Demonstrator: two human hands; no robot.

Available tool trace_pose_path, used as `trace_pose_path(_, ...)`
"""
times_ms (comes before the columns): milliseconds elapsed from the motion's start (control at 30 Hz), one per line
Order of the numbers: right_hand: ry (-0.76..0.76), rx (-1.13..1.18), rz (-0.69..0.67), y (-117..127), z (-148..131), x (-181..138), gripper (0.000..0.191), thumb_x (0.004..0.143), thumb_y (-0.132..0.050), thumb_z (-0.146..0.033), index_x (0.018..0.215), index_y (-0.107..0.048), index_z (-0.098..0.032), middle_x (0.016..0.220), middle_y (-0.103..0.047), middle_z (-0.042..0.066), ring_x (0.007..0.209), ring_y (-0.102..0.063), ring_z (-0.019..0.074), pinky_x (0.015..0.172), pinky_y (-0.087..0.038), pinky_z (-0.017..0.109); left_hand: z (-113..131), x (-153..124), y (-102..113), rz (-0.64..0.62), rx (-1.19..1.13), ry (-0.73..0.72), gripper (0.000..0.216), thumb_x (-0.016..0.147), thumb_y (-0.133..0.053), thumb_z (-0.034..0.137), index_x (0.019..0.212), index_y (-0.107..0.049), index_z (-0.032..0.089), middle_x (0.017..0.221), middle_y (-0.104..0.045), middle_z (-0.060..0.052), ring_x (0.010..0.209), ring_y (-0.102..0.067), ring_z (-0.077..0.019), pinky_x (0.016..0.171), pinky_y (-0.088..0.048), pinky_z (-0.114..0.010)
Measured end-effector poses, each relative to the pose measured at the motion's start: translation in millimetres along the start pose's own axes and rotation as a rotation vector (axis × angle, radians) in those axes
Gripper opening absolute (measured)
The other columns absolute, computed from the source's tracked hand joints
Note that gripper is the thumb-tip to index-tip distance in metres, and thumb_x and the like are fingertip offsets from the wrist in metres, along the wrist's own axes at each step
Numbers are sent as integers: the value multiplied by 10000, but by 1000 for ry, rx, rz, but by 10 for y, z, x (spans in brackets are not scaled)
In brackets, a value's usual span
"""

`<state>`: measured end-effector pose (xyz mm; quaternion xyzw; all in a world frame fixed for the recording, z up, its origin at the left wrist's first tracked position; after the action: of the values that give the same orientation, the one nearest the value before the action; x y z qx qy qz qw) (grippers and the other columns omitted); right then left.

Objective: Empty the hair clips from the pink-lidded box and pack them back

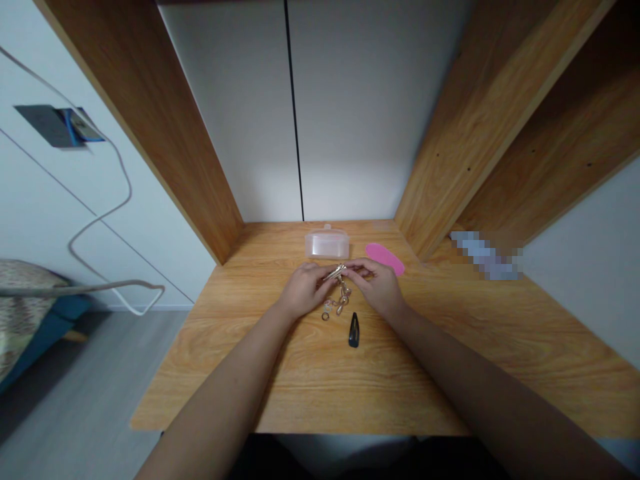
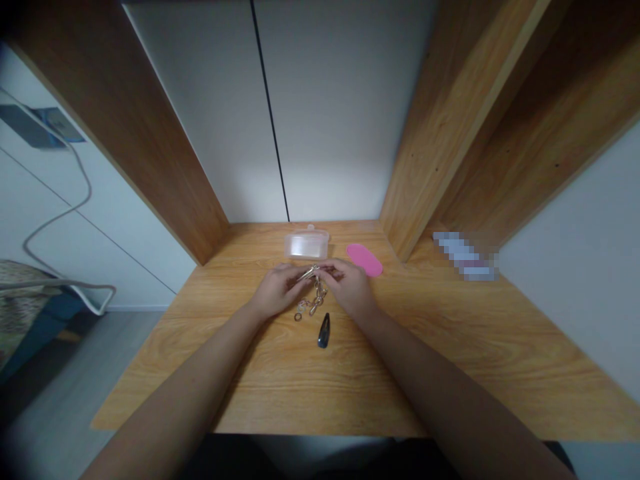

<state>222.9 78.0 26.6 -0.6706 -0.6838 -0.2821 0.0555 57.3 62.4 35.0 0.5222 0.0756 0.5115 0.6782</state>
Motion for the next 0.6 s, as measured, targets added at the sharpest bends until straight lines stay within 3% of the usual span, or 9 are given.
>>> trace_pose_path(133,5,-47,9,6,-14,4,261,878,-690,-423,1015,-755,-210,938,-777,75,775,-725,211,752,-610,353,-66,5,19,62,54,43,311,991,-537,327,1249,-694,251,922,-753,-67,831,-658,-201,812,-488,-328)
trace_pose_path(233,106,-188,16,23,-93,16,267,941,-601,-383,1113,-725,-222,1064,-758,88,949,-710,242,897,-581,426,-139,1,60,139,79,84,300,986,-541,281,1246,-688,258,1045,-763,-62,933,-673,-217,879,-496,-349)
trace_pose_path(400,246,-436,-111,-74,-108,8,488,963,-542,-306,1438,-518,-198,1421,-593,121,1313,-533,282,1140,-411,521,-284,-35,168,295,83,202,260,980,-548,266,1185,-703,226,1068,-758,-75,978,-673,-235,904,-504,-369)
trace_pose_path(600,226,-550,-217,-162,5,-18,588,961,-517,-296,1528,-402,-191,1565,-445,98,1437,-414,273,1208,-329,519,-372,-60,248,417,77,275,186,978,-546,260,1077,-693,203,1048,-751,-78,999,-671,-257,918,-499,-404)
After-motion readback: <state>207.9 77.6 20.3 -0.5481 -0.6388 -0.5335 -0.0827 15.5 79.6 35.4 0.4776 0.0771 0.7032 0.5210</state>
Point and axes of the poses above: each hand's wrist, its own x-axis towards the middle knuckle, its own y-axis out of the back of the hand, z = x × y, the point moved 7 cm from there along x, towards the middle knuckle
